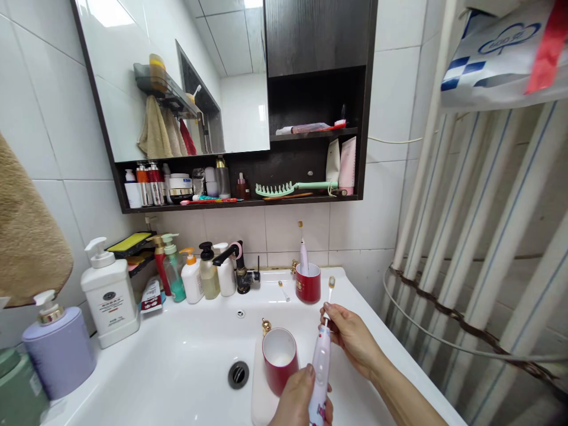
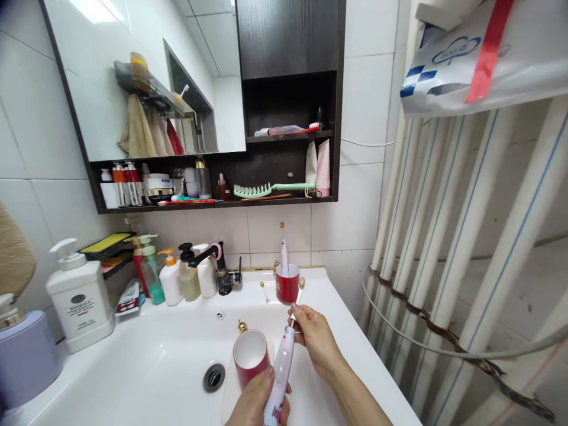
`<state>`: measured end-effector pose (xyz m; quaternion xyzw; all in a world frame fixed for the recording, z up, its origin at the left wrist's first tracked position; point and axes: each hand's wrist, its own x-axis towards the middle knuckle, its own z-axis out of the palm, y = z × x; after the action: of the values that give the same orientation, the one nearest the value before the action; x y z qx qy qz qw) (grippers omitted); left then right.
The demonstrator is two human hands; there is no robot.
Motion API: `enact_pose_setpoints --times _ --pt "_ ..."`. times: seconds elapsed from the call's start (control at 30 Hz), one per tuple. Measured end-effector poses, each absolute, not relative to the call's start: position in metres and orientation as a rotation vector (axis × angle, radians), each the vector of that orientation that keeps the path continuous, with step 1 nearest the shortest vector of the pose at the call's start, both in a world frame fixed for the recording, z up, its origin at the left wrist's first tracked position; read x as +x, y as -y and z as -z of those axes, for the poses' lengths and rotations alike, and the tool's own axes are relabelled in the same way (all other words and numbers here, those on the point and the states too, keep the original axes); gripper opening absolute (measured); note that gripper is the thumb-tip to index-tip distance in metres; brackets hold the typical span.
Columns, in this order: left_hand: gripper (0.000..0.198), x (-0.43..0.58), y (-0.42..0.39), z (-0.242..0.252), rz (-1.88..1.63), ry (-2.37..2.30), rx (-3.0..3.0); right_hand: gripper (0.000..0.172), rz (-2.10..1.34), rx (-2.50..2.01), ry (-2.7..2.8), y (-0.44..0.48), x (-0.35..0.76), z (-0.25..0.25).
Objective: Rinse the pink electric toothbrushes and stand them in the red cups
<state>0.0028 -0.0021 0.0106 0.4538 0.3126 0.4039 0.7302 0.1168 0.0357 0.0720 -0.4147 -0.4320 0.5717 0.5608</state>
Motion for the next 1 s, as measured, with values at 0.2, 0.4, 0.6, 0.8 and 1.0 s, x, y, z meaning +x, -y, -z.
enact_pose_setpoints --times 0.2,0.4,0.6,0.8,1.0 --pt "0.054 0.0003 0.0021 -0.0117 -0.87 -0.654 1.007 0.017 -1.375 -0.942 1.038 -0.0341 0.1143 -0.0729" --pt "0.052 0.0 0.0008 -0.0071 -0.887 -0.648 0.992 0.021 -1.364 -0.948 1.05 -0.0344 0.1143 -0.0709" --pt "0.05 -0.0007 -0.0002 -0.0076 -0.875 -0.621 1.008 0.02 -1.372 -0.935 1.044 -0.0332 0.114 -0.0709" --pt "0.045 -0.0007 -0.0016 -0.0097 -0.844 -0.616 1.175 0.02 -1.306 -0.938 1.038 -0.0334 0.114 -0.0709" --pt "0.04 -0.0008 -0.0018 -0.0091 -0.862 -0.652 1.24 0.021 -1.321 -0.925 1.063 -0.0339 0.112 -0.0703"
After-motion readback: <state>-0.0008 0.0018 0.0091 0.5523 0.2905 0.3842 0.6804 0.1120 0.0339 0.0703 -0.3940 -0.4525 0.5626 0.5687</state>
